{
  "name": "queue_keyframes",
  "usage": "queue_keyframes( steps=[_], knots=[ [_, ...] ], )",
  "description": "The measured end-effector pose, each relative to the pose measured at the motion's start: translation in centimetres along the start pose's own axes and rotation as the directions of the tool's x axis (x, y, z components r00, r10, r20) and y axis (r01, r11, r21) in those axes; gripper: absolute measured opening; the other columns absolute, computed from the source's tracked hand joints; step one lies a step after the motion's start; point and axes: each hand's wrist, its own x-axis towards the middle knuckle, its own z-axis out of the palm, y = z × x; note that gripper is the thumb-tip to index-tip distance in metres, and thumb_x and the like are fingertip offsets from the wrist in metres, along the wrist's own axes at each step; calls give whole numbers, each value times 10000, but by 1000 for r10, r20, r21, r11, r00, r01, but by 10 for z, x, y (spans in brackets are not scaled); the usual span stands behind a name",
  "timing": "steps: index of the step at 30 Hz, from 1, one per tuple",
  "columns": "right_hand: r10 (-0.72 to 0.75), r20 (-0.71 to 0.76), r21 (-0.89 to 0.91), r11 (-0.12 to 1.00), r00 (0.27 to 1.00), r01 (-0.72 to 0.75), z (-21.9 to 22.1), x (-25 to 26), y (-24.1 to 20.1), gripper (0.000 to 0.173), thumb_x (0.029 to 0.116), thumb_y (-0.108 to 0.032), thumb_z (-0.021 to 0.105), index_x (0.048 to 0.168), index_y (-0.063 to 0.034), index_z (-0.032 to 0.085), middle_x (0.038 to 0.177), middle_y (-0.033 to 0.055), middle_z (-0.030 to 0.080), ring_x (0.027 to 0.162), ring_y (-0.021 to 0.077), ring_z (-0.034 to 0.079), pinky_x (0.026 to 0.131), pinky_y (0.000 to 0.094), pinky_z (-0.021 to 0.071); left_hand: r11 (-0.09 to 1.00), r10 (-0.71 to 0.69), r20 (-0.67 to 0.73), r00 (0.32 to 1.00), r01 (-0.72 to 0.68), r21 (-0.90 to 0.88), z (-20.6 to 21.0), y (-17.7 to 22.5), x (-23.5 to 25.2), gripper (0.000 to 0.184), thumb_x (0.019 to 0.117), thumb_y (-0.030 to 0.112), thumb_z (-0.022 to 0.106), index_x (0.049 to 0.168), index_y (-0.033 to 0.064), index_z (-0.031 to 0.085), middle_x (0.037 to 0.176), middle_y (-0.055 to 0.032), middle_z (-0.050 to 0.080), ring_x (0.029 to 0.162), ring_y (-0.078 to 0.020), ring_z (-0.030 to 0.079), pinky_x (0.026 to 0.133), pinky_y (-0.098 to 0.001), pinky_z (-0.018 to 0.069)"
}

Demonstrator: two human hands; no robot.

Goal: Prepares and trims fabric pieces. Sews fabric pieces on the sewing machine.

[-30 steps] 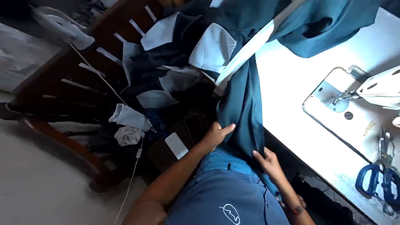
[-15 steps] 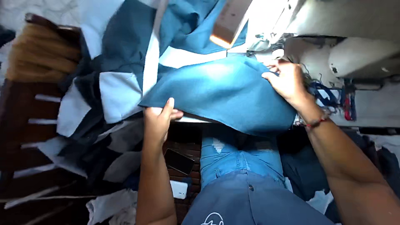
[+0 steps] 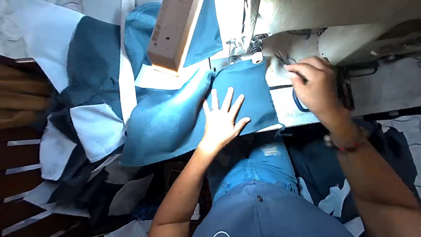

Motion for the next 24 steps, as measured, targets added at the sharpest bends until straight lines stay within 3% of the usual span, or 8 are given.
queue_keyframes(
  steps=[4, 11, 13, 15, 17, 19, 21, 24],
  knots=[
    [158, 117, -68, 986, 980, -151, -6, -40, 37, 391, 1041, -215, 578, 1337, 37, 620, 1315, 308, 593, 1245, 518, 543, 1049, 661, 401, 984, -181, 78, 980, 181, 9, -19, -7, -14, 707, 1032, 592, 413, 1622, 210, 332, 1724, -128, 132, 1307, -531, 496, 868, -678, 477],
    [238, 145, -155, 964, 961, -215, -5, -40, 45, 425, 1020, -141, 572, 1405, 37, 556, 1297, 380, 574, 1211, 603, 528, 996, 749, 349, 970, -239, 121, 963, 241, -4, -21, 0, -11, 723, 1041, 573, 416, 1635, 181, 290, 1729, -125, 97, 1240, -490, 543, 833, -618, 485],
    [267, 93, -6, 963, 959, -268, -13, -56, 40, 428, 981, -73, 579, 1384, 67, 540, 1280, 361, 574, 1120, 525, 595, 927, 660, 464, 970, -243, 133, 961, 244, 3, -23, 1, -10, 724, 1044, 575, 407, 1638, 182, 277, 1730, -127, 85, 1203, -485, 563, 822, -613, 489],
    [332, 133, 350, 866, 934, -358, -23, -84, 36, 435, 964, -75, 541, 1393, -21, 500, 1180, 151, 625, 887, 196, 635, 754, 343, 550, 975, -223, 102, 969, 223, 8, -20, 0, -11, 728, 1042, 580, 398, 1632, 166, 295, 1723, -149, 110, 1162, -483, 588, 812, -604, 494],
    [346, 372, 774, 397, 861, -494, -23, -118, 27, 470, 950, -275, 634, 1406, -234, 528, 1049, -26, 688, 744, 64, 668, 621, 208, 579, 975, -219, 96, 971, 221, -8, -18, -1, -13, 731, 1042, 582, 396, 1634, 167, 289, 1726, -142, 99, 1196, -480, 569, 830, -610, 488],
    [251, 542, 809, 102, 802, -579, -11, -151, 9, 587, 843, -461, 795, 1358, -282, 579, 973, -54, 707, 715, 55, 664, 607, 206, 573, 970, -240, 107, 965, 243, -19, -20, 1, -13, 736, 1038, 589, 411, 1640, 188, 273, 1731, -127, 77, 1216, -479, 553, 817, -622, 501],
    [203, 589, 784, 91, 782, -615, 4, -176, -10, 731, 785, -563, 793, 1351, -185, 525, 950, -82, 679, 732, 39, 657, 608, 200, 564, 962, -272, 121, 955, 274, 1, -19, 2, -8, 757, 1006, 629, 440, 1632, 228, 298, 1721, -144, 127, 1228, -494, 553, 807, -630, 504],
    [98, 542, 798, 250, 835, -548, 22, -203, -18, 755, 867, -644, 675, 1426, -172, 490, 1004, -111, 638, 789, -38, 622, 659, 147, 540, 959, -283, 166, 945, 284, 16, -23, 12, -7, 795, 944, 660, 521, 1613, 266, 349, 1692, -178, 218, 1338, -524, 462, 855, -667, 466]
  ],
)
